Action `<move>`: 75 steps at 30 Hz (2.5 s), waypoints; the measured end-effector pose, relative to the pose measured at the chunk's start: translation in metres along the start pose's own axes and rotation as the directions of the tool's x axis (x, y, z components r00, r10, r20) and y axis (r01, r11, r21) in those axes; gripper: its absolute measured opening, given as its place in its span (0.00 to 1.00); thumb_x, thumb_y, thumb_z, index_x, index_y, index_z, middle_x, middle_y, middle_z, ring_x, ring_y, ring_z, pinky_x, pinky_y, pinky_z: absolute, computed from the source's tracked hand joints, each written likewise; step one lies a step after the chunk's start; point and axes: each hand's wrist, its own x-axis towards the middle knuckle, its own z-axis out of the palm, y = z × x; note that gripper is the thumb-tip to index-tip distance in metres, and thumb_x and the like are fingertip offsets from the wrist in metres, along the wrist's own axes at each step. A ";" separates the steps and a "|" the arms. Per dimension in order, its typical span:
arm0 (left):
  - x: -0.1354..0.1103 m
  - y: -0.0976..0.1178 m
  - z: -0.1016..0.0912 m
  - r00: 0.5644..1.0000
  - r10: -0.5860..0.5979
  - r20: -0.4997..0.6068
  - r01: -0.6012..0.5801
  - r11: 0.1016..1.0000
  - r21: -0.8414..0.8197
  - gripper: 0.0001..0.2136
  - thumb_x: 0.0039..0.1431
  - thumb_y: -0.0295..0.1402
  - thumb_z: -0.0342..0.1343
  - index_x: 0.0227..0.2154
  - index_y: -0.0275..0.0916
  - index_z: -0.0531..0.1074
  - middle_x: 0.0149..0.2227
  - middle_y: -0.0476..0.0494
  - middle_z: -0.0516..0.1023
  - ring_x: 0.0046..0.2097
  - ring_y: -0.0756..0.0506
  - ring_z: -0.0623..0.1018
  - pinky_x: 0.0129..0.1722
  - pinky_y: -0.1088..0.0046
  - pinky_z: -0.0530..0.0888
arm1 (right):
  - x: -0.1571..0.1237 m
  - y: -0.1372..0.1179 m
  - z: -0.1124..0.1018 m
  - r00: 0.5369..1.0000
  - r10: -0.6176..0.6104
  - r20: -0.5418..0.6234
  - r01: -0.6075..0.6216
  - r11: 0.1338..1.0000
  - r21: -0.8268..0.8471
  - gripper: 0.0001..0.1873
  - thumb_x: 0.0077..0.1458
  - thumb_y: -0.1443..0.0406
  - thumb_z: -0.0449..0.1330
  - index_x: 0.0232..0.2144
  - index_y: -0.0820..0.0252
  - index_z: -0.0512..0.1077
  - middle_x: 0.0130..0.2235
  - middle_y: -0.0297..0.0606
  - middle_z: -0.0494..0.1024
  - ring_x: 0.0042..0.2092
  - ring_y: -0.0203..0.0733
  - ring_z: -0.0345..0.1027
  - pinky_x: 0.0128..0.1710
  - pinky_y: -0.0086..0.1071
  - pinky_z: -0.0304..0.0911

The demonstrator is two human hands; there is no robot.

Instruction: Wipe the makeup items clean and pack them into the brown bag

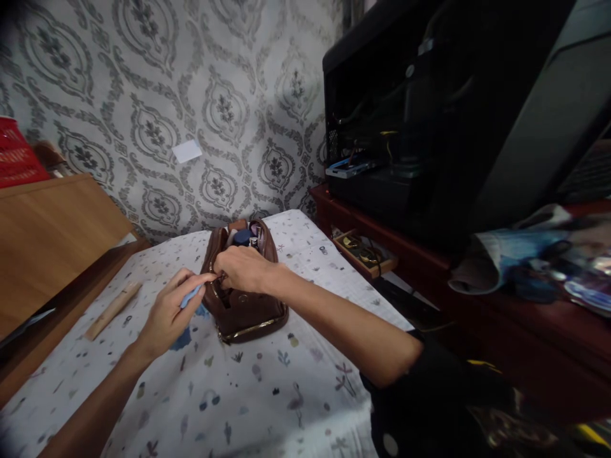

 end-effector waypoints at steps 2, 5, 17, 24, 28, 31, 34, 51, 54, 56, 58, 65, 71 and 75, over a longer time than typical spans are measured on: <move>0.000 -0.001 0.000 1.000 -0.006 0.005 0.006 1.000 -0.007 0.15 0.69 0.35 0.44 0.50 0.39 0.73 0.34 0.47 0.64 0.35 0.49 0.70 0.37 0.73 0.68 | 0.002 -0.004 -0.001 1.000 0.025 0.014 -0.025 0.999 -0.047 0.04 0.54 0.68 0.62 0.33 0.59 0.79 0.35 0.41 0.81 0.38 0.44 0.74 0.28 0.31 0.49; -0.002 -0.004 0.001 1.000 -0.008 0.006 0.008 1.000 -0.021 0.15 0.69 0.35 0.44 0.50 0.39 0.73 0.35 0.46 0.65 0.36 0.48 0.71 0.38 0.72 0.69 | 0.005 -0.008 -0.002 0.999 0.027 0.025 -0.025 0.997 -0.071 0.06 0.54 0.68 0.62 0.34 0.60 0.79 0.36 0.43 0.82 0.39 0.45 0.75 0.27 0.31 0.49; -0.007 -0.018 0.005 0.974 -0.202 -0.099 0.173 0.955 -0.241 0.18 0.67 0.42 0.47 0.54 0.44 0.72 0.46 0.42 0.75 0.48 0.44 0.75 0.48 0.70 0.72 | -0.012 -0.004 -0.011 0.985 0.116 -0.125 -0.103 0.989 0.105 0.05 0.56 0.69 0.61 0.32 0.60 0.78 0.34 0.37 0.80 0.38 0.40 0.73 0.32 0.28 0.54; 0.001 -0.065 0.032 0.734 -0.677 -0.046 0.449 0.536 -0.715 0.30 0.48 0.49 0.64 0.53 0.38 0.72 0.45 0.39 0.80 0.46 0.39 0.79 0.37 0.70 0.77 | -0.054 0.027 0.021 0.565 0.443 -0.696 -0.169 0.888 0.428 0.18 0.62 0.61 0.54 0.51 0.64 0.70 0.52 0.50 0.73 0.55 0.49 0.65 0.56 0.41 0.59; 0.010 -0.065 0.056 0.775 -0.630 0.044 0.420 0.463 -0.780 0.29 0.43 0.46 0.68 0.47 0.34 0.76 0.40 0.41 0.82 0.42 0.40 0.80 0.40 0.68 0.77 | -0.057 0.036 0.059 0.588 0.687 -0.426 -0.176 0.623 0.762 0.31 0.64 0.49 0.47 0.61 0.63 0.59 0.60 0.53 0.68 0.60 0.51 0.63 0.59 0.47 0.59; 0.010 -0.062 0.064 0.817 -0.573 0.071 0.399 0.472 -0.786 0.27 0.47 0.46 0.67 0.48 0.36 0.76 0.40 0.43 0.82 0.43 0.41 0.80 0.44 0.68 0.76 | -0.053 0.033 0.073 0.661 0.670 -0.338 -0.161 0.567 0.808 0.35 0.62 0.47 0.48 0.63 0.64 0.56 0.63 0.52 0.65 0.63 0.51 0.59 0.64 0.47 0.53; 0.007 -0.066 0.065 0.813 -0.576 0.083 0.405 0.458 -0.791 0.28 0.49 0.47 0.65 0.50 0.36 0.74 0.43 0.41 0.81 0.46 0.40 0.79 0.47 0.67 0.75 | -0.054 0.028 0.072 0.663 0.673 -0.328 -0.191 0.575 0.795 0.38 0.62 0.47 0.49 0.64 0.66 0.53 0.65 0.55 0.61 0.65 0.52 0.56 0.65 0.48 0.51; 0.019 -0.044 0.010 1.000 -0.004 -0.028 0.003 0.999 -0.043 0.28 0.56 0.20 0.43 0.59 0.44 0.66 0.47 0.43 0.67 0.49 0.46 0.71 0.52 0.68 0.70 | 0.006 -0.019 0.012 0.999 0.052 -0.016 -0.054 0.987 -0.152 0.10 0.54 0.69 0.61 0.40 0.66 0.77 0.45 0.49 0.79 0.51 0.53 0.69 0.49 0.40 0.63; 0.018 -0.046 0.016 0.998 -0.010 -0.068 0.006 0.998 -0.061 0.27 0.55 0.19 0.43 0.57 0.44 0.67 0.47 0.43 0.67 0.51 0.45 0.71 0.53 0.67 0.70 | 0.011 -0.021 0.015 0.997 0.075 0.008 -0.072 0.978 -0.196 0.14 0.54 0.70 0.60 0.44 0.68 0.76 0.46 0.51 0.79 0.53 0.55 0.69 0.51 0.40 0.63; 0.018 -0.046 0.018 0.996 -0.006 -0.088 0.000 0.997 -0.073 0.26 0.55 0.19 0.44 0.56 0.43 0.67 0.47 0.43 0.67 0.52 0.45 0.71 0.54 0.66 0.69 | 0.012 -0.022 0.015 0.997 0.076 0.027 -0.069 0.974 -0.215 0.14 0.55 0.71 0.59 0.44 0.69 0.77 0.45 0.52 0.80 0.52 0.55 0.70 0.50 0.40 0.64; 0.018 -0.046 0.019 0.995 0.002 -0.099 -0.011 0.996 -0.087 0.26 0.55 0.20 0.44 0.55 0.43 0.67 0.47 0.43 0.68 0.52 0.45 0.71 0.55 0.65 0.68 | 0.013 -0.023 0.014 0.996 0.086 0.035 -0.076 0.972 -0.222 0.14 0.55 0.72 0.58 0.43 0.69 0.77 0.43 0.53 0.81 0.50 0.54 0.73 0.48 0.39 0.65; 0.019 -0.046 0.023 0.990 -0.010 -0.141 -0.013 0.987 -0.160 0.24 0.56 0.21 0.45 0.55 0.44 0.67 0.48 0.42 0.69 0.53 0.44 0.70 0.56 0.64 0.68 | 0.014 -0.029 0.012 0.987 0.160 0.017 -0.152 0.963 -0.221 0.17 0.55 0.72 0.56 0.46 0.68 0.75 0.44 0.53 0.81 0.52 0.53 0.72 0.51 0.41 0.65; 0.019 -0.048 0.027 0.989 -0.044 -0.143 0.015 0.980 -0.197 0.22 0.57 0.22 0.46 0.53 0.43 0.68 0.48 0.42 0.69 0.52 0.44 0.71 0.55 0.65 0.68 | 0.021 -0.028 0.012 0.981 0.172 0.089 -0.147 0.962 -0.231 0.23 0.51 0.69 0.62 0.51 0.70 0.73 0.49 0.53 0.78 0.54 0.54 0.69 0.51 0.42 0.66; 0.018 -0.049 0.026 0.989 -0.046 -0.142 0.019 0.982 -0.189 0.22 0.57 0.21 0.46 0.53 0.42 0.68 0.48 0.42 0.69 0.52 0.44 0.71 0.55 0.65 0.68 | 0.020 -0.027 0.009 0.982 0.156 0.109 -0.127 0.963 -0.236 0.22 0.51 0.67 0.62 0.48 0.70 0.74 0.48 0.54 0.78 0.54 0.55 0.69 0.51 0.44 0.65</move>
